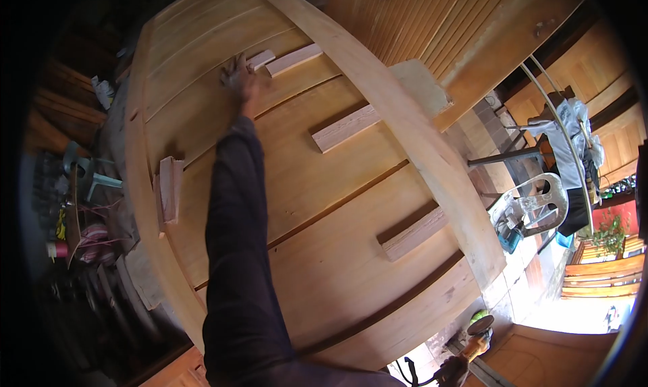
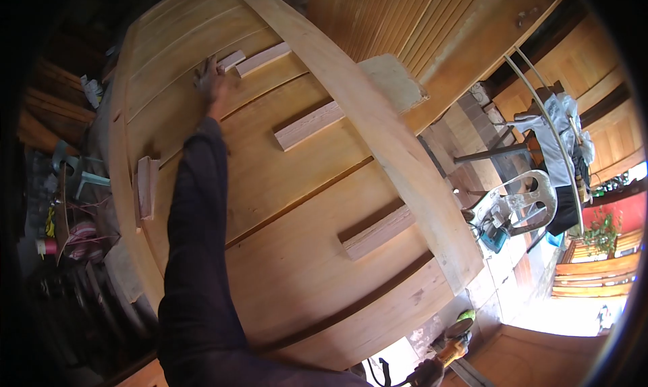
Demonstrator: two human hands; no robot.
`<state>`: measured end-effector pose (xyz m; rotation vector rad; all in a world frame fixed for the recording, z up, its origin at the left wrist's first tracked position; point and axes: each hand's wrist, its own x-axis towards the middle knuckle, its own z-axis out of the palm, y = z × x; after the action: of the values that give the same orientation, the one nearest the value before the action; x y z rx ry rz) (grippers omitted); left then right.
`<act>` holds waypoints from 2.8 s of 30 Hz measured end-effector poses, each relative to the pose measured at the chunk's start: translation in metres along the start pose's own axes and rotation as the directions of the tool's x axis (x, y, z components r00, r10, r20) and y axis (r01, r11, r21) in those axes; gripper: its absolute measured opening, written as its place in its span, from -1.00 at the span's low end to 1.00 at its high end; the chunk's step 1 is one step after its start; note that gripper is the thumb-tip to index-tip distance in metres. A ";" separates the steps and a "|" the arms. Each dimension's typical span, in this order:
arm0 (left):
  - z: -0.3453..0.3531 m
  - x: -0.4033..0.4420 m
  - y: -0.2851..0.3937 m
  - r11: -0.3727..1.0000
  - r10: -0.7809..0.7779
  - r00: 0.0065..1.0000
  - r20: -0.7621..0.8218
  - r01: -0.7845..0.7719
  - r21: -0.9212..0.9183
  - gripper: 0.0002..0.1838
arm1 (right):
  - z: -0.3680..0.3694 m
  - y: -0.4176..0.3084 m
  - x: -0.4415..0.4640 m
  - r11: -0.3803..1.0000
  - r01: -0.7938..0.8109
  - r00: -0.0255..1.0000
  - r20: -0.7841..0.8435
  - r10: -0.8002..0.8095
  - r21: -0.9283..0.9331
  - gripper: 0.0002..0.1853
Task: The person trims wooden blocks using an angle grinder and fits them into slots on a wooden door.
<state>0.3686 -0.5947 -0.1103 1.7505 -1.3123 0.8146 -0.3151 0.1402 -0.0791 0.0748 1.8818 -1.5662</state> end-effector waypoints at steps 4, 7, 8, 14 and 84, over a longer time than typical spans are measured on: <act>-0.037 0.011 -0.020 0.992 -0.072 0.883 0.463 0.111 -0.057 -0.55 | 0.018 -0.014 0.009 0.999 0.039 0.999 0.019 -0.039 0.018 -0.71; -0.055 0.003 -0.021 0.989 -0.150 0.900 0.408 0.141 0.054 -0.56 | -0.005 0.007 -0.011 1.000 -0.004 1.000 0.002 0.004 0.016 -0.71; -0.067 -0.003 -0.014 0.983 -0.166 0.921 0.353 0.125 0.135 -0.57 | -0.017 0.018 -0.021 0.999 -0.028 1.000 -0.002 0.029 0.016 -0.71; -0.129 -0.013 -0.008 0.958 -0.119 0.906 0.407 -0.003 0.287 -0.57 | -0.073 0.062 -0.062 0.991 -0.130 0.991 0.000 0.130 0.042 -0.71; -0.660 -0.267 0.141 0.296 0.938 0.226 0.264 -0.116 -0.948 -0.45 | -0.146 0.107 -0.297 0.995 0.093 0.933 0.347 -0.098 0.029 -0.39</act>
<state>0.1392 0.0826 0.0126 0.6247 -2.6565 -0.5158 -0.1056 0.4084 -0.0080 -0.2772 1.6160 -1.5386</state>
